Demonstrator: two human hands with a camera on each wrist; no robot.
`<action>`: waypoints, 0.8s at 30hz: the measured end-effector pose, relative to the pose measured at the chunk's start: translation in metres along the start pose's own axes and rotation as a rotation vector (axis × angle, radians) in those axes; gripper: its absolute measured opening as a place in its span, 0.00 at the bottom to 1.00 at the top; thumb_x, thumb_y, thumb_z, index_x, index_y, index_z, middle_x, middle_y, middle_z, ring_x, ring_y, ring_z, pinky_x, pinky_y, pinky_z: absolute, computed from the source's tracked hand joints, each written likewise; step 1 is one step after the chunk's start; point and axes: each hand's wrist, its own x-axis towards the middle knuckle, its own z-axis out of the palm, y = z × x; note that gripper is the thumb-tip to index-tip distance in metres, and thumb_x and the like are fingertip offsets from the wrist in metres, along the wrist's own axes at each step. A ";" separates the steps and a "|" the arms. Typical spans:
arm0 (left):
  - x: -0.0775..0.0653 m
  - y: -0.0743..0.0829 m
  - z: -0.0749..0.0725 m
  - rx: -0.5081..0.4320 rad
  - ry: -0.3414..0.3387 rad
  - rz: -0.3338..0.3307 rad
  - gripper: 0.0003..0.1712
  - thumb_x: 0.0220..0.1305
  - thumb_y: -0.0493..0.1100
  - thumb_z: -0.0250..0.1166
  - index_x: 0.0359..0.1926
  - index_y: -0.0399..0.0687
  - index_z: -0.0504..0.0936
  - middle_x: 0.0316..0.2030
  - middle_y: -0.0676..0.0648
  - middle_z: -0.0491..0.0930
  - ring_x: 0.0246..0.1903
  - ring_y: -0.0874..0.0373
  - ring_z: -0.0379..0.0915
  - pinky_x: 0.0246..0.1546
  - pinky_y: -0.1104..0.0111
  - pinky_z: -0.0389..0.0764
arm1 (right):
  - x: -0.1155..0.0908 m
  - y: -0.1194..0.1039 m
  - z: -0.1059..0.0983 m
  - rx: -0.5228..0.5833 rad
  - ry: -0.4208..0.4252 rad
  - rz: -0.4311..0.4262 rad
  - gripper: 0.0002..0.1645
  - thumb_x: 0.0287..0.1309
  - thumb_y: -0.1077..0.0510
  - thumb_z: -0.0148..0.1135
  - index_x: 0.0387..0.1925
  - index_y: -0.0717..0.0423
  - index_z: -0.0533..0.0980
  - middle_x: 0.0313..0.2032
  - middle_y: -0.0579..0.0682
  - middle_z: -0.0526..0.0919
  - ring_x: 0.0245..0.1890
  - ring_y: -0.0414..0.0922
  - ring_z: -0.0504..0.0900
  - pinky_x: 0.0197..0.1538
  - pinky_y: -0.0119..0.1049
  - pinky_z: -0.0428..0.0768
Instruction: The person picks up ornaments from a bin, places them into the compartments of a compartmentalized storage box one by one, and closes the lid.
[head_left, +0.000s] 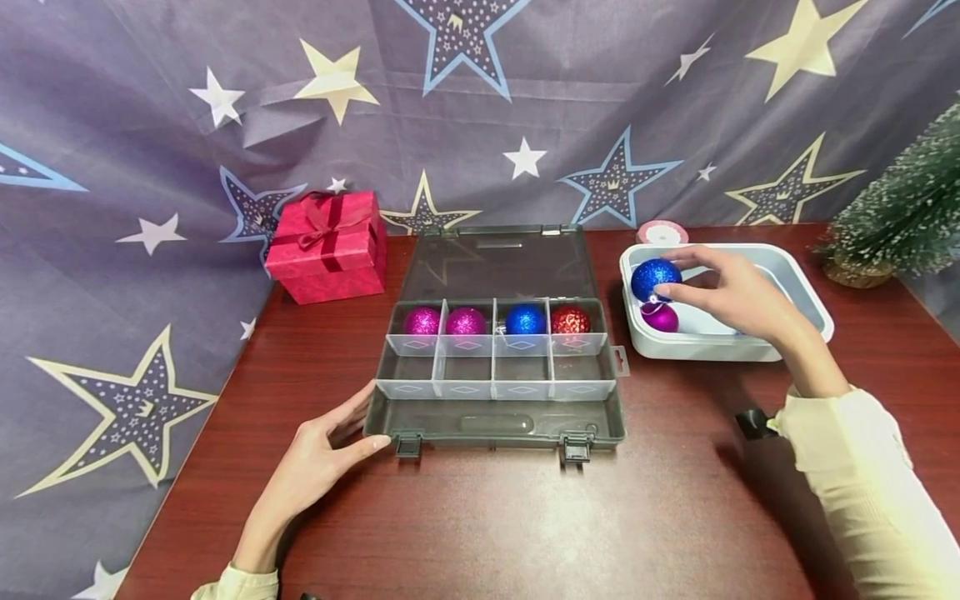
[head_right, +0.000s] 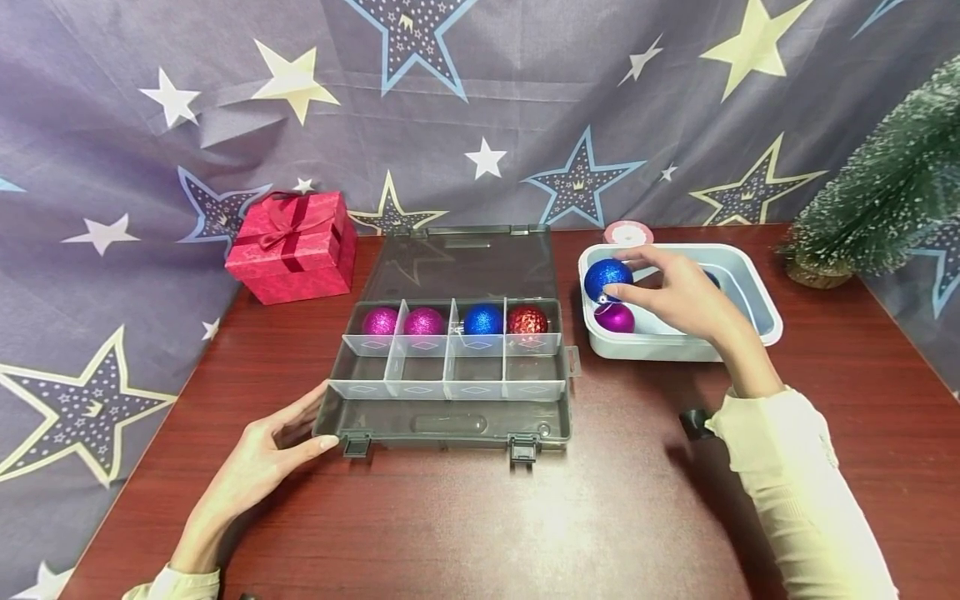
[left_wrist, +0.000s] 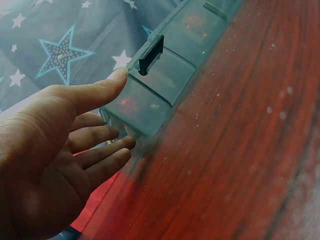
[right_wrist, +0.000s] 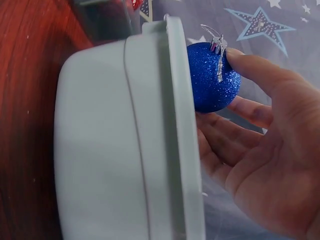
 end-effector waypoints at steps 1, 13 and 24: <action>0.000 0.000 0.000 0.002 0.000 0.000 0.42 0.64 0.41 0.76 0.76 0.48 0.69 0.63 0.42 0.79 0.61 0.52 0.76 0.58 0.77 0.75 | -0.001 -0.002 0.000 0.002 -0.001 -0.002 0.32 0.67 0.54 0.70 0.68 0.62 0.73 0.59 0.67 0.79 0.52 0.64 0.83 0.42 0.19 0.75; 0.000 -0.001 0.000 -0.007 -0.004 0.008 0.42 0.64 0.41 0.76 0.76 0.46 0.69 0.63 0.42 0.79 0.61 0.50 0.77 0.58 0.78 0.75 | -0.007 -0.020 0.016 0.038 -0.023 -0.101 0.31 0.66 0.57 0.71 0.67 0.60 0.74 0.57 0.65 0.81 0.48 0.60 0.86 0.42 0.19 0.78; 0.000 -0.001 0.000 -0.015 -0.004 -0.009 0.42 0.64 0.41 0.76 0.76 0.49 0.69 0.63 0.42 0.79 0.60 0.50 0.77 0.57 0.78 0.76 | -0.012 -0.032 0.034 0.044 -0.033 -0.220 0.30 0.64 0.58 0.73 0.66 0.56 0.77 0.58 0.57 0.82 0.51 0.55 0.86 0.48 0.19 0.78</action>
